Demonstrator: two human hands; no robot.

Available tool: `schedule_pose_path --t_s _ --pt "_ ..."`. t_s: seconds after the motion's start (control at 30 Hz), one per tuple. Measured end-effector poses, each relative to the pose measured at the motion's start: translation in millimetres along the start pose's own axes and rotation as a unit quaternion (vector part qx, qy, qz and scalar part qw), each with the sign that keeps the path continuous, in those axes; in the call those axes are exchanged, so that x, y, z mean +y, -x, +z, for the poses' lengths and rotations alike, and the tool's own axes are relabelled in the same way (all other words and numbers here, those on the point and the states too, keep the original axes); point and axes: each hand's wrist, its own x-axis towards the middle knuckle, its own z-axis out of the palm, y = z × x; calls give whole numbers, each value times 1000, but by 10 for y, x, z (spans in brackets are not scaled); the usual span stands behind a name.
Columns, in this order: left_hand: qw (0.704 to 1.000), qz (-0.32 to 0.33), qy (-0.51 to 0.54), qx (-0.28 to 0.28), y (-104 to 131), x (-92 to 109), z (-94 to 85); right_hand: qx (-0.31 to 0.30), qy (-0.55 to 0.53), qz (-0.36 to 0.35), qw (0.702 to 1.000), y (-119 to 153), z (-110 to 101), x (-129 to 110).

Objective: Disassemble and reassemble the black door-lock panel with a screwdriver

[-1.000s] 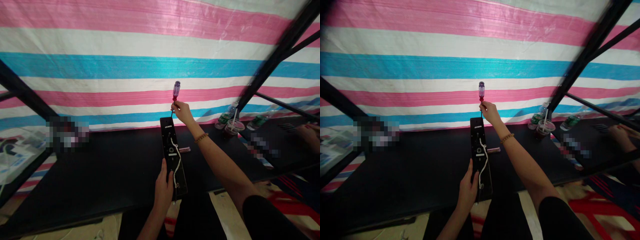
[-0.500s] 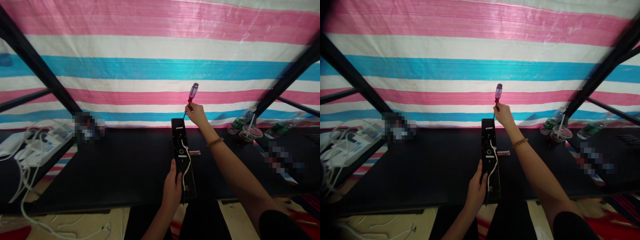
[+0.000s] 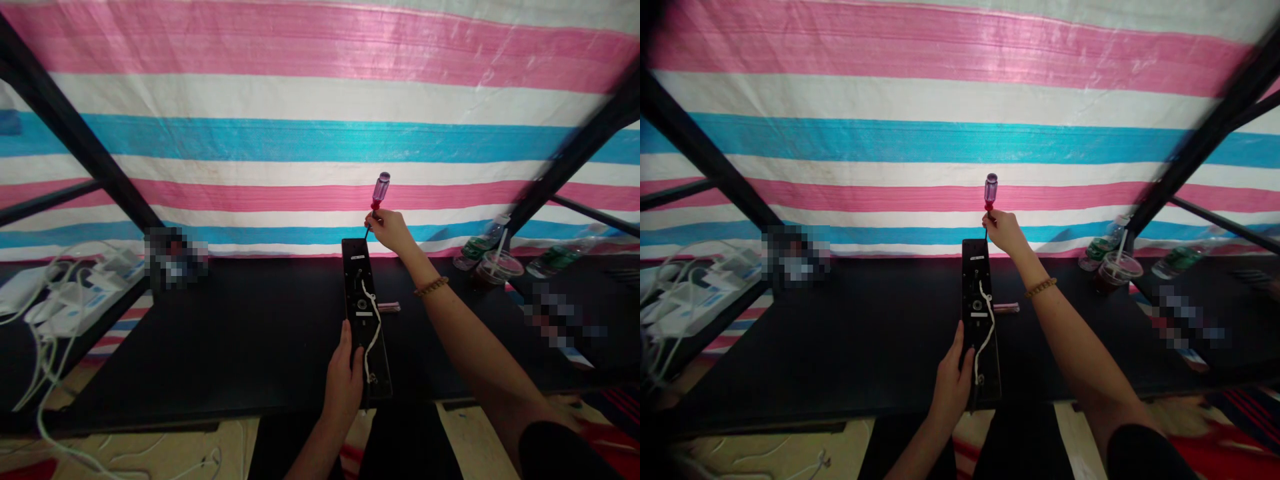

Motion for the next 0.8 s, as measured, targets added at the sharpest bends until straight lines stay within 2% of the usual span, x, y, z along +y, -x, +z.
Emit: schedule_pose_path --t_s 0.17,0.3,0.43,0.53,0.8 --pt "1000 3 11 2 8 -19 -1 -13 -15 -7 1000 54 -17 -39" --pt "1000 -3 20 4 12 -21 4 -8 28 -17 999 118 -21 -115" --pt "1000 -9 16 4 19 18 3 14 24 37 999 64 -23 -102" --pt "1000 -3 14 -4 28 60 -13 -2 -24 79 997 8 -2 -43" --pt "999 -21 26 12 34 98 -42 27 -27 74 997 65 69 3"
